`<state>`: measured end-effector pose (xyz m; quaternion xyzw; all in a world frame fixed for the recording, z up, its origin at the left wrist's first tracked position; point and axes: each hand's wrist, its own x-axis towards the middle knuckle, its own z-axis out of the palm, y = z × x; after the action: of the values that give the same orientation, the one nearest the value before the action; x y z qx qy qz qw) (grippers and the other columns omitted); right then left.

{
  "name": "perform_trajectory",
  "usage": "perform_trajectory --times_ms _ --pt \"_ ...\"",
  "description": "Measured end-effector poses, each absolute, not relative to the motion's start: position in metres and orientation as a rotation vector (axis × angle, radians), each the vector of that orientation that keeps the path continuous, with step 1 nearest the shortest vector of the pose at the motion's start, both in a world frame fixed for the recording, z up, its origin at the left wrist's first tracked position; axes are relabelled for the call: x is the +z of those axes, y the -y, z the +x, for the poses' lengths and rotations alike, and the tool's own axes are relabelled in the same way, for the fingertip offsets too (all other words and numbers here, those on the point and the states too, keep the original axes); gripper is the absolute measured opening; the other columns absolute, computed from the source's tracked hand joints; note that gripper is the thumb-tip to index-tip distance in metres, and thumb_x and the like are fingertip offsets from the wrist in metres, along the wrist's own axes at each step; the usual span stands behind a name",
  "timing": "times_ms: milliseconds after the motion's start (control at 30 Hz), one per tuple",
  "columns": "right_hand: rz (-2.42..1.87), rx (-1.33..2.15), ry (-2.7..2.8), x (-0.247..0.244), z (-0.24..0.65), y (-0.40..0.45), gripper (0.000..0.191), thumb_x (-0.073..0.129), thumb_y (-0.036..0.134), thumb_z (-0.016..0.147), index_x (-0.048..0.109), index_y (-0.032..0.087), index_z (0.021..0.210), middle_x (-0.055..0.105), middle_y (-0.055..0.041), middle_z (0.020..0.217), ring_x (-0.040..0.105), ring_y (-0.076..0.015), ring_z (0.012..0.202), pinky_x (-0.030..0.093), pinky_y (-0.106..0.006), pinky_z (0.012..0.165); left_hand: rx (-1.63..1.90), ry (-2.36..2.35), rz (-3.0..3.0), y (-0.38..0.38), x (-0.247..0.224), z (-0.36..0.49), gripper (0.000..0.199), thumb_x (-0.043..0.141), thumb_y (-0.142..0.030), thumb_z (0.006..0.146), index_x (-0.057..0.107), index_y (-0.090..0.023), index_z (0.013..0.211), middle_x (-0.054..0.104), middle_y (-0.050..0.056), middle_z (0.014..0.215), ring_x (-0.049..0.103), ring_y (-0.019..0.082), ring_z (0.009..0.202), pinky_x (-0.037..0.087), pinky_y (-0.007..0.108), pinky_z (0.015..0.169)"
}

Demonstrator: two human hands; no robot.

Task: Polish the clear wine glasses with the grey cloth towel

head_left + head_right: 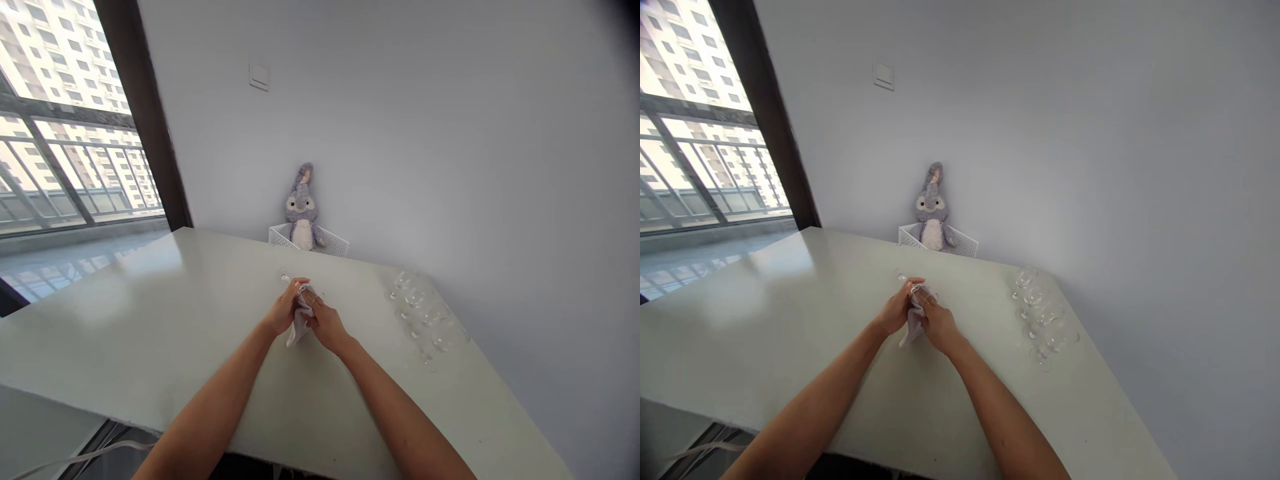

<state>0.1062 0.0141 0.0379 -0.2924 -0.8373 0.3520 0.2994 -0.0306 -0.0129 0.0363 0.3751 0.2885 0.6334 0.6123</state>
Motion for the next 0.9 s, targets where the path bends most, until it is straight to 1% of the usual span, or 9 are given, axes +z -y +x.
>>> perform_trajectory --times_ms 100,200,367,467,533,600,700,767,900 --pt "-0.703 1.651 1.749 0.038 0.104 -0.015 0.031 0.049 0.042 0.078 0.055 0.018 0.097 0.062 -0.0001 0.065 0.056 -0.0130 0.049 0.042 -0.022 0.042 1.347 -0.556 0.901 0.017 0.043 -0.036 0.048 0.058 -0.033 0.074 0.045 -0.025 0.120 0.061 0.005 0.087 0.056 0.014 0.056 0.044 0.029 0.055" --pt "-0.608 1.965 1.356 0.042 0.104 -0.014 0.031 0.056 0.045 0.072 0.056 0.016 0.082 0.054 0.0031 0.053 0.049 -0.0090 0.042 0.033 -0.017 0.035 1.377 -0.592 1.008 0.017 0.044 -0.038 0.056 0.063 -0.024 0.070 0.045 -0.024 0.124 0.062 0.007 0.090 0.059 0.016 0.064 0.044 0.029 0.061" --pt "-0.730 1.834 1.315 0.036 0.099 -0.011 0.023 0.064 0.037 0.064 0.056 0.016 0.066 0.046 0.0065 0.046 0.039 -0.0064 0.039 0.030 -0.017 0.036 1.465 -0.868 1.130 0.009 0.032 -0.034 0.045 0.066 -0.025 0.067 0.057 -0.022 0.112 0.062 0.007 0.102 0.058 0.016 0.073 0.042 0.023 0.058" --pt "-0.725 1.635 1.468 0.031 0.100 -0.013 0.021 0.060 0.036 0.068 0.059 0.015 0.064 0.050 0.0045 0.048 0.043 -0.0080 0.042 0.033 -0.019 0.040 1.528 -0.947 1.135 0.006 0.029 -0.031 0.044 0.068 -0.026 0.065 0.060 -0.022 0.108 0.062 0.007 0.102 0.058 0.017 0.076 0.043 0.023 0.060" --pt "-0.734 1.474 1.644 0.031 0.105 -0.016 0.022 0.056 0.037 0.072 0.062 0.016 0.068 0.055 0.0024 0.052 0.049 -0.0106 0.046 0.039 -0.022 0.045 1.591 -0.941 1.149 0.005 0.029 -0.031 0.044 0.069 -0.027 0.064 0.060 -0.022 0.107 0.062 0.007 0.101 0.058 0.017 0.077 0.044 0.024 0.064" --pt "-0.753 1.261 1.861 0.032 0.111 -0.020 0.022 0.055 0.037 0.074 0.065 0.018 0.079 0.060 0.0005 0.058 0.054 -0.0135 0.053 0.043 -0.025 0.054 1.572 -0.940 1.197 0.005 0.031 -0.034 0.046 0.066 -0.033 0.067 0.057 -0.021 0.111 0.064 0.006 0.087 0.057 0.015 0.068 0.043 0.025 0.060" --pt "-0.699 0.980 2.085 0.034 0.119 -0.024 0.031 0.058 0.034 0.073 0.061 0.024 0.102 0.066 -0.0028 0.088 0.060 -0.0177 0.077 0.044 -0.029 0.070 1.469 -0.988 1.311 0.006 0.033 -0.039 0.047 0.057 -0.041 0.074 0.054 -0.017 0.114 0.061 0.002 0.070 0.053 0.013 0.061 0.043 0.025 0.059" --pt "-0.675 1.030 2.076 0.033 0.120 -0.026 0.036 0.059 0.034 0.071 0.060 0.025 0.106 0.065 -0.0036 0.095 0.060 -0.0188 0.083 0.044 -0.028 0.070 1.422 -1.025 1.377 0.008 0.035 -0.042 0.046 0.053 -0.042 0.077 0.054 -0.016 0.114 0.061 0.004 0.078 0.054 0.013 0.068 0.043 0.025 0.064" --pt "-0.629 1.693 1.647 0.029 0.107 -0.024 0.025 0.054 0.039 0.074 0.062 0.018 0.086 0.061 -0.0009 0.060 0.056 -0.0134 0.052 0.040 -0.022 0.044 1.361 -0.905 1.340 0.013 0.041 -0.045 0.050 0.053 -0.038 0.078 0.043 -0.022 0.125 0.058 0.006 0.101 0.055 0.014 0.078 0.043 0.026 0.068"
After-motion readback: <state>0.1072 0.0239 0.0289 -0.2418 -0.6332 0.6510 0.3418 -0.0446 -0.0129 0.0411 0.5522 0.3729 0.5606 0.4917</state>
